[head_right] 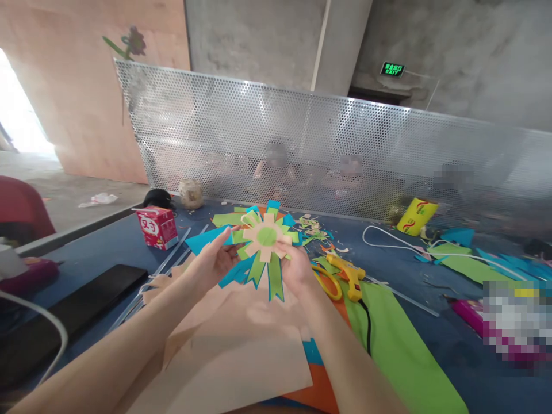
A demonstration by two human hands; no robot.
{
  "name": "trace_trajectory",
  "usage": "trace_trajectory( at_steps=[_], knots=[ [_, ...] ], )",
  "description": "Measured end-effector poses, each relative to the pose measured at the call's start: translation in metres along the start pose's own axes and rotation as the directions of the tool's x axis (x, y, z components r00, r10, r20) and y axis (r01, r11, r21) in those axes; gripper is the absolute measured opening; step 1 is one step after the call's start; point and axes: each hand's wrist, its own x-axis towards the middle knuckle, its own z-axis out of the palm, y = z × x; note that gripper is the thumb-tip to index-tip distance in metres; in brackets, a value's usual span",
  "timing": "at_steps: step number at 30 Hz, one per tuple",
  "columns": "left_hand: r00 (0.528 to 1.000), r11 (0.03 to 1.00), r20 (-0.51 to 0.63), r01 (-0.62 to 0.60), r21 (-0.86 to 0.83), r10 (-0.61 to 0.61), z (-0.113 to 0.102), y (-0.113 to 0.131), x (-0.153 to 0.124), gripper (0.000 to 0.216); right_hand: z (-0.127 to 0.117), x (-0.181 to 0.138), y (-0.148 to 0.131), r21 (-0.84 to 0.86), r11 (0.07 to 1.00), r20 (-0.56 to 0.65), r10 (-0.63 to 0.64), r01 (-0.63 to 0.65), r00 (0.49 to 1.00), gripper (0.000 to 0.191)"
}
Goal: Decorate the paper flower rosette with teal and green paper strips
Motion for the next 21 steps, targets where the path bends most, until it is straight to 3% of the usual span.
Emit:
trace_trajectory(
  at_steps=[3, 5, 9, 13, 21],
  knots=[
    [1.0, 0.993, 0.02, 0.001, -0.119, 0.002, 0.001, -0.001, -0.001, 0.015, 0.002, 0.0, -0.001, 0.039, 0.999, -0.011, -0.034, 0.034, 0.999, 0.028],
    [0.996, 0.99, 0.053, -0.057, -0.129, 0.064, 0.002, -0.002, -0.005, 0.017, 0.003, 0.0, -0.001, 0.058, 0.997, -0.019, -0.055, 0.056, 0.998, 0.028],
    [0.979, 0.983, 0.13, -0.169, 0.064, 0.16, 0.007, -0.008, -0.013, 0.019, 0.004, -0.001, 0.001, 0.018, 0.996, -0.005, -0.091, 0.091, 0.996, 0.024],
    [0.984, 0.952, 0.067, -0.175, 0.25, 0.164, 0.007, -0.013, -0.014, 0.019, 0.009, -0.005, 0.005, -0.028, 0.992, 0.087, -0.122, 0.125, 0.989, 0.027],
    [0.972, 0.929, 0.043, -0.233, 0.288, 0.23, -0.002, -0.011, -0.006, 0.021, 0.007, -0.009, 0.008, -0.031, 0.999, 0.19, -0.006, 0.012, 0.982, 0.03]
  ],
)
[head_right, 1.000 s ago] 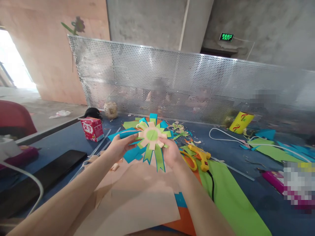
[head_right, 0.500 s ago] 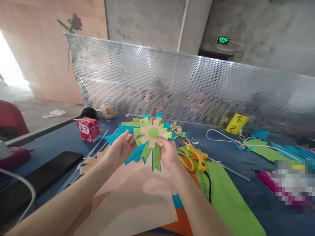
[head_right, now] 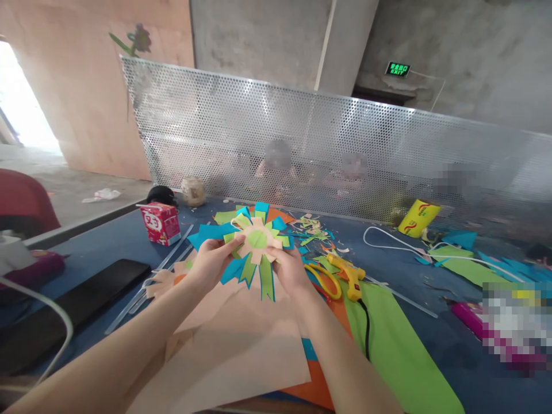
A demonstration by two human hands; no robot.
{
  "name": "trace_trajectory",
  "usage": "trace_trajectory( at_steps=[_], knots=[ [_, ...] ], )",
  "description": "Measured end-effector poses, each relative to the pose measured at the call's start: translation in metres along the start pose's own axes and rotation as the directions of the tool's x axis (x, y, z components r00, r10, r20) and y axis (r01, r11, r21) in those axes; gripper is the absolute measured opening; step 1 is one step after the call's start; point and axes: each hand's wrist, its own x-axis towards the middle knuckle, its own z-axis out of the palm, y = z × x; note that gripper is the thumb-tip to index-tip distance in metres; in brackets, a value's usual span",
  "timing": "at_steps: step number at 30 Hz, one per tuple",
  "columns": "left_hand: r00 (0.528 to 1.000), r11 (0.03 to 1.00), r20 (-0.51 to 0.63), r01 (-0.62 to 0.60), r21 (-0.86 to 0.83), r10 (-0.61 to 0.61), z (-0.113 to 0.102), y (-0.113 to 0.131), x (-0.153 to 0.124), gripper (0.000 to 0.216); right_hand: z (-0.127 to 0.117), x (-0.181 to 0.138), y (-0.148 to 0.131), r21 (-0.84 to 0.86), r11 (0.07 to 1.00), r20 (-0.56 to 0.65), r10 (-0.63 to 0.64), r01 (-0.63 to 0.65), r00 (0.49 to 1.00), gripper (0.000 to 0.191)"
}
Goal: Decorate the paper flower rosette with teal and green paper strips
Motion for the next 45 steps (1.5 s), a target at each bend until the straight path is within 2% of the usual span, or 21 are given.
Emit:
trace_trajectory(
  at_steps=[4, 9, 14, 16, 20, 23, 27, 29, 31, 34, 37, 41, 45],
  knots=[
    [1.0, 1.0, -0.015, 0.023, -0.016, -0.023, 0.001, 0.0, -0.001, 0.02, -0.008, 0.002, 0.004, 0.029, 0.999, 0.033, 0.043, -0.044, 0.999, 0.029],
    [0.997, 0.999, -0.055, 0.045, -0.011, -0.046, 0.003, 0.0, -0.001, 0.019, -0.012, 0.003, 0.008, 0.053, 0.994, -0.028, 0.094, -0.092, 0.995, 0.031],
    [0.997, 0.997, -0.045, 0.055, -0.061, -0.058, 0.003, 0.001, -0.001, 0.022, -0.012, 0.001, 0.001, 0.086, 0.984, -0.026, 0.159, -0.156, 0.987, 0.035],
    [0.998, 0.995, -0.026, 0.056, -0.088, -0.058, 0.002, 0.002, 0.0, 0.022, -0.013, 0.001, -0.004, 0.102, 0.981, 0.011, 0.165, -0.166, 0.986, 0.035],
    [0.999, 0.992, -0.008, 0.04, -0.12, -0.042, 0.002, 0.001, 0.002, 0.022, -0.017, 0.001, -0.014, 0.122, 0.976, 0.171, 0.157, -0.179, 0.973, 0.031],
    [0.999, 0.992, -0.011, 0.046, -0.119, -0.047, 0.002, 0.0, 0.002, 0.022, -0.02, 0.002, -0.02, 0.114, 0.967, 0.243, 0.196, -0.228, 0.95, 0.043],
    [0.997, 0.996, 0.033, 0.075, -0.042, -0.074, 0.0, -0.001, 0.002, 0.02, -0.034, 0.004, -0.028, 0.079, 0.948, 0.275, 0.276, -0.308, 0.921, 0.064],
    [0.996, 0.997, 0.052, 0.068, 0.037, -0.07, -0.001, -0.003, 0.002, 0.018, -0.042, 0.005, -0.031, 0.025, 0.942, 0.283, 0.314, -0.334, 0.906, 0.061],
    [0.997, 0.989, 0.063, 0.033, 0.147, -0.042, -0.004, -0.006, 0.003, 0.018, -0.046, 0.006, -0.033, -0.034, 0.945, 0.289, 0.32, -0.324, 0.902, 0.051],
    [0.998, 0.944, 0.058, -0.023, 0.329, 0.004, -0.007, -0.009, 0.004, 0.018, -0.045, 0.006, -0.032, -0.113, 0.952, 0.211, 0.304, -0.286, 0.929, 0.037],
    [0.996, 0.91, 0.073, -0.068, 0.409, 0.042, -0.007, -0.011, 0.005, 0.016, -0.037, 0.007, -0.026, -0.233, 0.941, 0.099, 0.273, -0.244, 0.957, 0.025],
    [0.994, 0.918, 0.093, -0.087, 0.387, 0.055, -0.003, -0.008, 0.004, 0.013, -0.03, 0.006, -0.02, -0.385, 0.908, 0.036, 0.192, -0.164, 0.981, 0.018],
    [0.997, 0.932, 0.044, -0.069, 0.355, 0.057, 0.001, -0.006, 0.002, 0.017, -0.026, 0.005, -0.019, -0.45, 0.883, -0.003, 0.148, -0.134, 0.989, 0.023]
  ],
)
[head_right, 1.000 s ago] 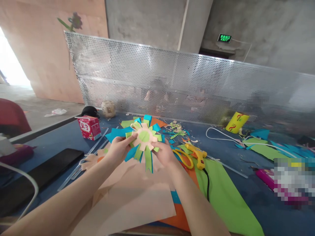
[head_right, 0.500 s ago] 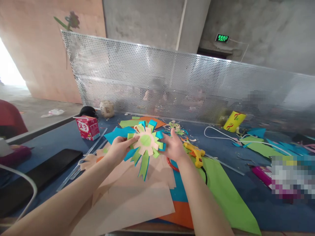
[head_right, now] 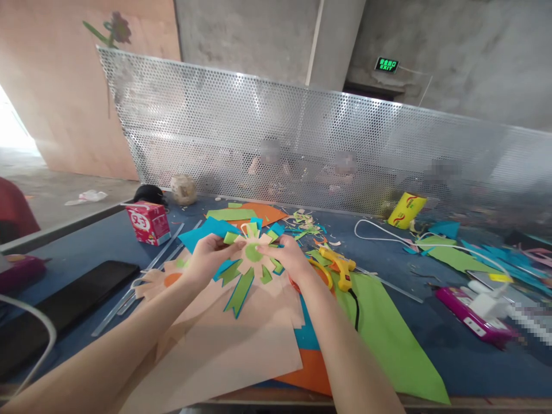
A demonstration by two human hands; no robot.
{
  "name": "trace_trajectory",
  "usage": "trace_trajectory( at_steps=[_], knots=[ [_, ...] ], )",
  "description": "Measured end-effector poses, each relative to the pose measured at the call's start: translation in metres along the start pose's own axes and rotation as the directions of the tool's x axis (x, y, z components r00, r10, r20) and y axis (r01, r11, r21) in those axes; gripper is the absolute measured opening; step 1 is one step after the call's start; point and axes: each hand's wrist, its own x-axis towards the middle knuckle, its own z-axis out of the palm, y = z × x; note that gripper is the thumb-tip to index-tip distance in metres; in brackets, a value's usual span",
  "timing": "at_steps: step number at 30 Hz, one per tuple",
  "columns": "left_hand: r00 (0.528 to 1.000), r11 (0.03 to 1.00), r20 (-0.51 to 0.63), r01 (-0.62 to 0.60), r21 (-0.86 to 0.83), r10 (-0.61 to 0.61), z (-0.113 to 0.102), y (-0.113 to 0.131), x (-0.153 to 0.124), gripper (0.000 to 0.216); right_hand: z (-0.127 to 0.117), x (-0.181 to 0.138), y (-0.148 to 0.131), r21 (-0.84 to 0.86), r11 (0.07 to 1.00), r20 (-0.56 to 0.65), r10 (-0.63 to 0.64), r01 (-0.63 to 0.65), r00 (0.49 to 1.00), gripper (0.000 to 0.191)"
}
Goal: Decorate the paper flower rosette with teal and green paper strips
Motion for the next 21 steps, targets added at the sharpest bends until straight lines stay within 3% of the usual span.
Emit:
trace_trajectory(
  at_steps=[5, 11, 17, 21],
  knots=[
    [1.0, 1.0, -0.009, -0.02, 0.017, 0.02, 0.0003, -0.0015, -0.0005, 0.022, 0.0056, -0.0009, -0.0009, -0.042, 0.999, -0.121, 0.015, -0.02, 0.992, 0.022],
    [1.0, 0.999, -0.029, -0.004, 0.033, 0.005, 0.0008, -0.0015, -0.0004, 0.025, 0.0021, 0.0015, 0.0019, -0.013, 1.0, -0.047, -0.021, 0.02, 0.999, 0.024],
    [1.0, 1.0, 0.002, 0.015, -0.013, -0.015, 0.0014, 0.0015, -0.0015, 0.027, 0.0014, 0.003, 0.0031, -0.041, 0.999, -0.118, -0.012, 0.008, 0.993, 0.024],
    [0.999, 0.999, 0.008, 0.048, -0.024, -0.048, 0.0007, 0.0035, -0.002, 0.027, 0.0034, 0.0029, 0.0036, -0.021, 1.0, -0.084, -0.001, -0.001, 0.996, 0.025]
  ],
)
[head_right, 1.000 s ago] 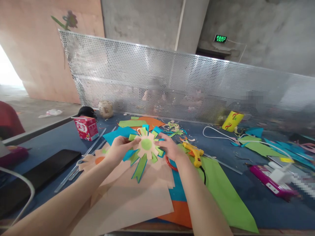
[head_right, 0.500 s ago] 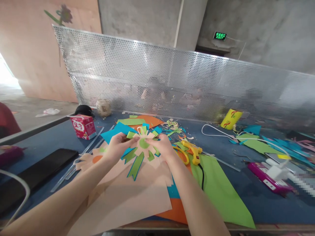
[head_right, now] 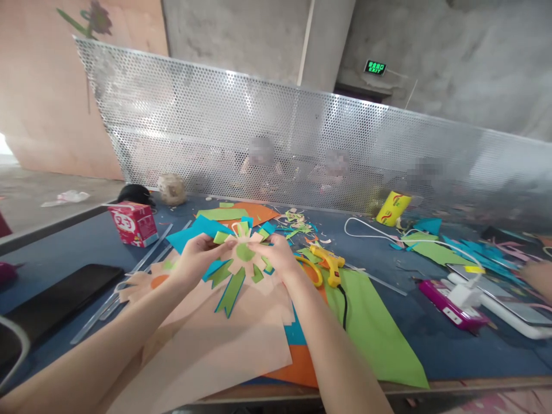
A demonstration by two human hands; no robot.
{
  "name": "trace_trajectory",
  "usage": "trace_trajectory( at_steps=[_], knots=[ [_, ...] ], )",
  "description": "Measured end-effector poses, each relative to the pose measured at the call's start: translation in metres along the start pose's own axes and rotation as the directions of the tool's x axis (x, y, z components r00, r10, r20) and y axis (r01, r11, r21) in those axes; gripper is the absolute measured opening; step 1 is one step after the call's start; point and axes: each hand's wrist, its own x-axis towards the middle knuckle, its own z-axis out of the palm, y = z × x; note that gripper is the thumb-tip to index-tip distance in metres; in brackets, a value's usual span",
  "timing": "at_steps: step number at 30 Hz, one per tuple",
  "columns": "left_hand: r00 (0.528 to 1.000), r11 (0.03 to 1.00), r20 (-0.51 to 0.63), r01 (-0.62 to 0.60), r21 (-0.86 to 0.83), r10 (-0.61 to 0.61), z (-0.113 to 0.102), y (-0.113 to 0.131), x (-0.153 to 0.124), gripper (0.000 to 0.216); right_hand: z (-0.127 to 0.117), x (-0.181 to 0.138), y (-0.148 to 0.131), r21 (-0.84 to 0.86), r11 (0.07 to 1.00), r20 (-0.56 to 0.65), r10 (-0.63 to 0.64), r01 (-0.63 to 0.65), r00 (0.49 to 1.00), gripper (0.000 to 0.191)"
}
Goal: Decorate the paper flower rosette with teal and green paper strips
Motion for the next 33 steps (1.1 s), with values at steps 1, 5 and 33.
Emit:
trace_trajectory(
  at_steps=[1, 5, 33],
  knots=[
    [1.0, 1.0, -0.001, 0.004, -0.005, -0.004, 0.0, 0.001, 0.0, 0.027, 0.001, 0.0, 0.0, 0.009, 1.0, 0.01, 0.005, -0.005, 1.0, 0.026],
    [1.0, 1.0, -0.003, 0.005, -0.002, -0.005, 0.0, 0.002, -0.001, 0.026, 0.002, -0.002, -0.001, 0.048, 0.999, 0.045, 0.01, -0.012, 0.999, 0.022],
    [0.992, 0.991, 0.1, -0.091, 0.1, 0.081, -0.001, 0.002, -0.003, 0.023, -0.003, -0.002, 0.0, -0.08, 0.99, 0.099, -0.105, 0.113, 0.989, 0.024]
  ],
)
